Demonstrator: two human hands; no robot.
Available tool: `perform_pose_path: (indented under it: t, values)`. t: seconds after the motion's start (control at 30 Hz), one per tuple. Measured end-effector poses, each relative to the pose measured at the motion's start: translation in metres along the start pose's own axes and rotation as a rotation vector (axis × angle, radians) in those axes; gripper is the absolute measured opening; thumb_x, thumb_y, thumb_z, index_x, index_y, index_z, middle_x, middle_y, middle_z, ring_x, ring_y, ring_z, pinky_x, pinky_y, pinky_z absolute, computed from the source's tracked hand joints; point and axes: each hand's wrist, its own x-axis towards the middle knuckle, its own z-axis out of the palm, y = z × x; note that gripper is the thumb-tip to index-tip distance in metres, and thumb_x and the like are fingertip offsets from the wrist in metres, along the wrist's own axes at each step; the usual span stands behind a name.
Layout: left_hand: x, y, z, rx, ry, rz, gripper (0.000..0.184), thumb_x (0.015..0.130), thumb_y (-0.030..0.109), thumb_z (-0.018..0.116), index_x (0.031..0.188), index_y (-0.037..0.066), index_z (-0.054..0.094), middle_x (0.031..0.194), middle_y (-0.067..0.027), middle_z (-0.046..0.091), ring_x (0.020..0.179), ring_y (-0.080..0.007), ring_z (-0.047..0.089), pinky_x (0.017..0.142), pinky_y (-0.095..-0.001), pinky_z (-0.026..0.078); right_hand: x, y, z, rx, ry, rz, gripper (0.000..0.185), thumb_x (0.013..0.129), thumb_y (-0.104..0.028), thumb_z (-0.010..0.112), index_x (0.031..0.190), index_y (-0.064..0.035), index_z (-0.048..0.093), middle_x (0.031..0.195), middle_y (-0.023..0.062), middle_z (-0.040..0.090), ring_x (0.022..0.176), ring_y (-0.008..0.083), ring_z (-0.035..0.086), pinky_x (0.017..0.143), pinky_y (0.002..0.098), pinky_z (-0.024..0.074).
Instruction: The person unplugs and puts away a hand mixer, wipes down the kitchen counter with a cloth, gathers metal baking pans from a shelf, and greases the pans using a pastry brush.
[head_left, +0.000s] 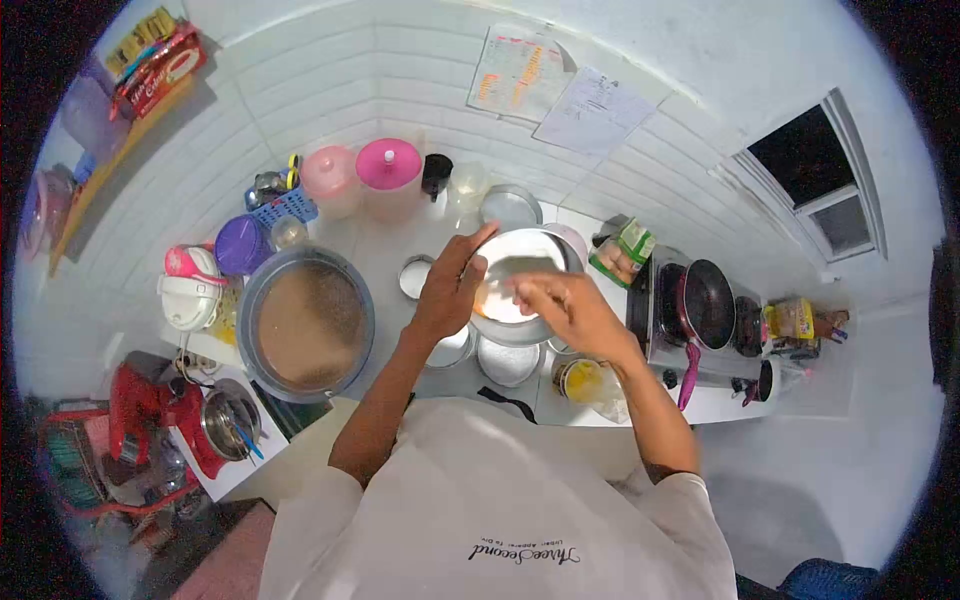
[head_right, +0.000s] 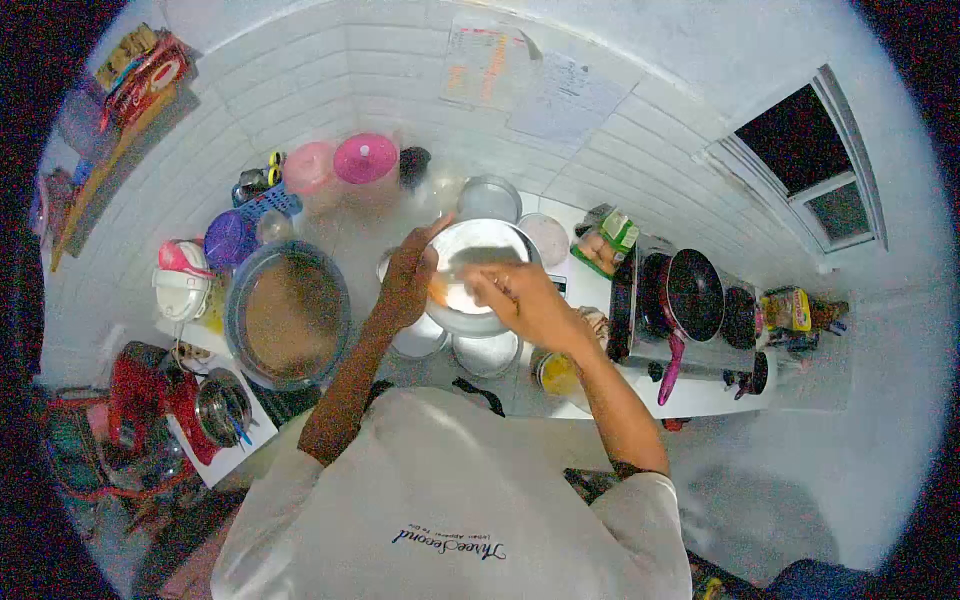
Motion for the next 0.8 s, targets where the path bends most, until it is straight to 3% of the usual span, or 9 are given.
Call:
perform_pose_path:
  t: [0.1, 0.13, 0.23, 0.37, 0.43, 0.5, 0.6, 0.73, 0.8]
  values:
    - [0.0, -0.004, -0.001, 0.104, 0.007, 0.012, 0.048, 0.108, 0.034, 0.043, 0.147, 0.007, 0.05, 0.109, -0.0155, 0.059, 0.1, -0.028, 0.058, 0.092, -0.0379, 0.046, -0.008, 0.009, -0.008, -0.432, -0.154, -0.201, 0.029, 0.099, -0.016, 0.056, 0.113, 0.0052, 0.07, 0.091, 0.022, 0.071, 0.083, 0.0343, 0.07, 0.081, 0.0378, 0.0565]
    - [-0.001, -0.007, 0.001, 0.107, 0.015, 0.014, 0.047, 0.109, 0.034, 0.043, 0.147, 0.007, 0.05, 0.109, -0.0153, 0.059, 0.099, -0.0281, 0.058, 0.091, -0.038, 0.046, -0.009, 0.009, -0.011, -0.499, -0.192, -0.124, 0.029, 0.095, -0.015, 0.059, 0.114, 0.0057, 0.068, 0.096, 0.0245, 0.069, 0.089, 0.0424, 0.067, 0.083, 0.0438, 0.055]
    - [0.003, -0.006, -0.004, 0.095, 0.024, -0.078, 0.047, 0.109, 0.034, 0.042, 0.147, 0.007, 0.05, 0.107, -0.0152, 0.058, 0.097, -0.0283, 0.058, 0.09, -0.0379, 0.046, -0.018, -0.011, -0.014, -0.68, 0.046, -0.046, 0.028, 0.094, -0.011, 0.061, 0.116, 0.0055, 0.065, 0.098, 0.022, 0.067, 0.091, 0.0399, 0.066, 0.081, 0.0448, 0.0535]
    - [0.002, -0.01, 0.0, 0.044, 0.063, -0.14, 0.048, 0.11, 0.036, 0.039, 0.147, 0.007, 0.049, 0.105, -0.0154, 0.058, 0.096, -0.0271, 0.058, 0.089, -0.0381, 0.046, -0.015, 0.012, 0.001, -0.629, 0.334, -0.214, 0.025, 0.092, -0.002, 0.064, 0.116, 0.0042, 0.065, 0.097, 0.0204, 0.065, 0.089, 0.0393, 0.064, 0.078, 0.0447, 0.0529]
    - [0.003, -0.013, 0.001, 0.125, 0.09, -0.125, 0.048, 0.111, 0.036, 0.039, 0.147, 0.007, 0.05, 0.103, -0.0144, 0.058, 0.094, -0.0258, 0.057, 0.089, -0.0374, 0.045, -0.019, 0.019, 0.023, -0.514, 0.26, -0.375, 0.024, 0.093, -0.004, 0.066, 0.115, 0.0034, 0.066, 0.094, 0.0199, 0.065, 0.085, 0.0378, 0.064, 0.076, 0.0436, 0.0532]
    - [0.002, -0.015, -0.002, 0.136, 0.106, -0.117, 0.048, 0.111, 0.036, 0.039, 0.147, 0.007, 0.049, 0.102, -0.0135, 0.058, 0.093, -0.0247, 0.057, 0.088, -0.0367, 0.045, -0.027, 0.0, 0.028, -0.364, 0.075, -0.23, 0.024, 0.094, -0.005, 0.065, 0.115, 0.0038, 0.065, 0.094, 0.0201, 0.066, 0.084, 0.0385, 0.064, 0.076, 0.0438, 0.0538]
    - [0.002, -0.018, -0.007, 0.059, 0.127, -0.103, 0.048, 0.11, 0.036, 0.04, 0.148, 0.007, 0.049, 0.102, -0.0122, 0.057, 0.092, -0.0234, 0.056, 0.087, -0.0357, 0.045, -0.032, -0.004, 0.014, -0.581, 0.237, -0.104, 0.023, 0.095, -0.007, 0.063, 0.115, 0.0034, 0.066, 0.094, 0.0203, 0.066, 0.084, 0.039, 0.065, 0.076, 0.0445, 0.054]
    - [0.004, -0.016, -0.003, 0.089, 0.176, -0.049, 0.049, 0.11, 0.037, 0.041, 0.148, 0.007, 0.049, 0.101, -0.0119, 0.056, 0.09, -0.0229, 0.055, 0.086, -0.0353, 0.045, -0.032, 0.013, 0.024, -0.591, 0.382, -0.173, 0.026, 0.092, -0.003, 0.065, 0.118, 0.0003, 0.065, 0.092, 0.0207, 0.065, 0.081, 0.0384, 0.066, 0.071, 0.0455, 0.0538]
    - [0.005, -0.015, -0.003, 0.129, 0.187, -0.055, 0.049, 0.11, 0.038, 0.042, 0.148, 0.007, 0.05, 0.102, -0.0121, 0.056, 0.09, -0.0233, 0.055, 0.087, -0.0348, 0.045, -0.036, 0.013, 0.04, -0.502, 0.259, -0.187, 0.027, 0.091, -0.002, 0.065, 0.118, -0.0001, 0.065, 0.093, 0.0214, 0.064, 0.082, 0.0381, 0.066, 0.072, 0.0446, 0.0542]
